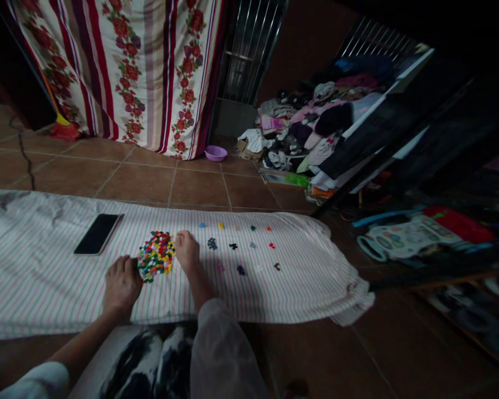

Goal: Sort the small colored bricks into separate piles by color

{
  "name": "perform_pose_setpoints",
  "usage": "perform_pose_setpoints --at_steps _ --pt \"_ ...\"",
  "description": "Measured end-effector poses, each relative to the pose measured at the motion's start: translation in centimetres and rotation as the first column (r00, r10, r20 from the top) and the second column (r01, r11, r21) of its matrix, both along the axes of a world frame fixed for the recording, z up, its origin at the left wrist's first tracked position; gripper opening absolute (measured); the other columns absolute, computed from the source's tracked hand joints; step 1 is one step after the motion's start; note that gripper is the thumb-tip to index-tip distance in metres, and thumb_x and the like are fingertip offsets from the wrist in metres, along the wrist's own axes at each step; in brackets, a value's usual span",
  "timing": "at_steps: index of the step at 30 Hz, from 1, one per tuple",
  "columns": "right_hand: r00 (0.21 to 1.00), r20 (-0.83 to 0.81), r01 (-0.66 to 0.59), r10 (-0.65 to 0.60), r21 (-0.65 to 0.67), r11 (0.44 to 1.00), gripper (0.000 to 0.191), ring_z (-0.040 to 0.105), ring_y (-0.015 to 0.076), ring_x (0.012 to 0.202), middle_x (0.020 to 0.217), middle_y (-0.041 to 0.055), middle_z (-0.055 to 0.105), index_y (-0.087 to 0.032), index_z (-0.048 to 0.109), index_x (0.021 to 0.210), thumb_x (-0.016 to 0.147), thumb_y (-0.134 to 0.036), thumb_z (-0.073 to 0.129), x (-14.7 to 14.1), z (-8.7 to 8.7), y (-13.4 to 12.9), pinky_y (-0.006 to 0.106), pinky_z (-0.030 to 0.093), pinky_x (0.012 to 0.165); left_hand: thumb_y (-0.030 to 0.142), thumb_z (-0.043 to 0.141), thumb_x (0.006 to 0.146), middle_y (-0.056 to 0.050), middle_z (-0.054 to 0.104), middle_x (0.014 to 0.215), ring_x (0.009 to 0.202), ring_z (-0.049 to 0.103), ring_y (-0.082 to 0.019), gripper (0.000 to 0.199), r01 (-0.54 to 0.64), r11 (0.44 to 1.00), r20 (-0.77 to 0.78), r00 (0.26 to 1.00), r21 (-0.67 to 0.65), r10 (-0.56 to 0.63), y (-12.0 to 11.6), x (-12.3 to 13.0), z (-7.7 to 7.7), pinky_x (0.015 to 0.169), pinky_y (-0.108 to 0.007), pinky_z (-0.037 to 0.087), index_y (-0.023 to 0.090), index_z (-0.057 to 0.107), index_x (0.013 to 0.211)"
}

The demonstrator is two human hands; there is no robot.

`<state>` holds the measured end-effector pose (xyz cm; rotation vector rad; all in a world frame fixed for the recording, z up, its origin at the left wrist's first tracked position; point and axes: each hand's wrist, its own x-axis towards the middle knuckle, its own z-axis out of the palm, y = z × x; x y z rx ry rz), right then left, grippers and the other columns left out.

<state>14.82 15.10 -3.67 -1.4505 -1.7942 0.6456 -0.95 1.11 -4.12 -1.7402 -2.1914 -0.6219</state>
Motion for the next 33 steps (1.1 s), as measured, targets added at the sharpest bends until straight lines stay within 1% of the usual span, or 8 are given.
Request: perform_pose_setpoints --at_steps 2,4,7,10,13,22,27,33 --pt "0.993 0.096 0.071 -0.071 0.004 0.997 0.017 0.067 0.0159 0.090 0.097 0.0029 0.072 -0.022 0.063 0.103 0.093 -0.022 0.049 1.7 0.2 -0.1 0.025 0.048 0.082 0.018 0.043 0.088 -0.018 0.058 0.119 0.116 0.049 -0.031 0.024 0.002 1.000 0.003 1.000 0.002 -0.002 0.0 0.0 0.1 0.096 -0.045 0.040 0.011 0.055 0.108" --pt "0.976 0.188 0.108 -0.113 0.038 0.993 0.017 0.066 0.0166 0.089 0.095 0.0042 0.072 -0.020 0.064 0.101 0.092 -0.018 0.049 3.2 0.3 -0.3 0.025 0.046 0.081 0.018 0.043 0.088 -0.018 0.059 0.119 0.117 0.049 -0.031 0.024 0.008 1.000 0.011 1.000 0.005 -0.008 -0.1 0.1 0.2 0.096 -0.045 0.040 0.011 0.056 0.107" --pt "0.950 0.291 0.092 -0.117 0.096 0.991 0.018 0.064 0.0170 0.090 0.093 0.0051 0.071 -0.019 0.065 0.099 0.090 -0.013 0.051 4.9 0.1 -0.8 0.025 0.044 0.083 0.018 0.043 0.089 -0.018 0.059 0.119 0.116 0.050 -0.030 0.023 0.006 1.000 0.018 1.000 0.009 -0.006 0.0 0.1 0.2 0.096 -0.045 0.040 0.011 0.056 0.106" --pt "0.933 0.346 0.051 -0.099 0.146 0.988 0.019 0.060 0.0175 0.092 0.093 0.0053 0.069 -0.019 0.065 0.099 0.088 -0.010 0.052 5.7 -0.4 -1.2 0.025 0.042 0.084 0.019 0.043 0.089 -0.018 0.059 0.118 0.115 0.050 -0.031 0.023 0.000 1.000 -0.004 1.000 0.017 0.000 0.0 0.0 0.1 0.096 -0.045 0.041 0.010 0.056 0.105" --pt "0.934 0.349 0.014 -0.075 0.173 0.985 0.022 0.057 0.0177 0.094 0.095 0.0055 0.067 -0.019 0.066 0.098 0.086 -0.006 0.051 5.9 -0.9 -1.5 0.026 0.041 0.085 0.019 0.044 0.088 -0.017 0.060 0.117 0.115 0.051 -0.031 0.023 -0.001 1.000 -0.028 1.000 0.023 0.001 0.1 -0.1 0.0 0.096 -0.044 0.041 0.010 0.057 0.105" --pt "0.946 0.312 0.042 -0.086 0.144 0.989 0.024 0.058 0.0190 0.091 0.095 0.0069 0.063 -0.019 0.068 0.099 0.085 -0.007 0.053 5.8 -1.4 -1.7 0.029 0.044 0.084 0.020 0.044 0.088 -0.017 0.059 0.117 0.115 0.051 -0.031 0.023 0.000 1.000 -0.026 1.000 0.020 0.001 0.1 -0.2 -0.2 0.095 -0.044 0.041 0.011 0.056 0.106" --pt "0.957 0.278 0.024 -0.081 0.202 0.979 0.028 0.059 0.0190 0.092 0.096 0.0068 0.064 -0.019 0.069 0.102 0.085 -0.007 0.050 5.9 -1.6 -2.0 0.029 0.045 0.085 0.019 0.043 0.088 -0.017 0.059 0.116 0.115 0.051 -0.030 0.024 0.023 0.999 -0.004 1.000 0.026 -0.023 0.1 -0.3 -0.2 0.096 -0.045 0.041 0.011 0.055 0.106" --pt "0.962 0.252 0.035 -0.101 0.256 0.966 0.024 0.060 0.0181 0.091 0.094 0.0060 0.065 -0.020 0.069 0.098 0.086 -0.010 0.050 5.8 -2.0 -2.6 0.028 0.046 0.085 0.020 0.042 0.088 -0.018 0.059 0.117 0.115 0.050 -0.030 0.024 0.024 0.999 0.008 1.000 0.039 -0.024 0.1 -0.4 -0.3 0.096 -0.045 0.041 0.011 0.055 0.107"
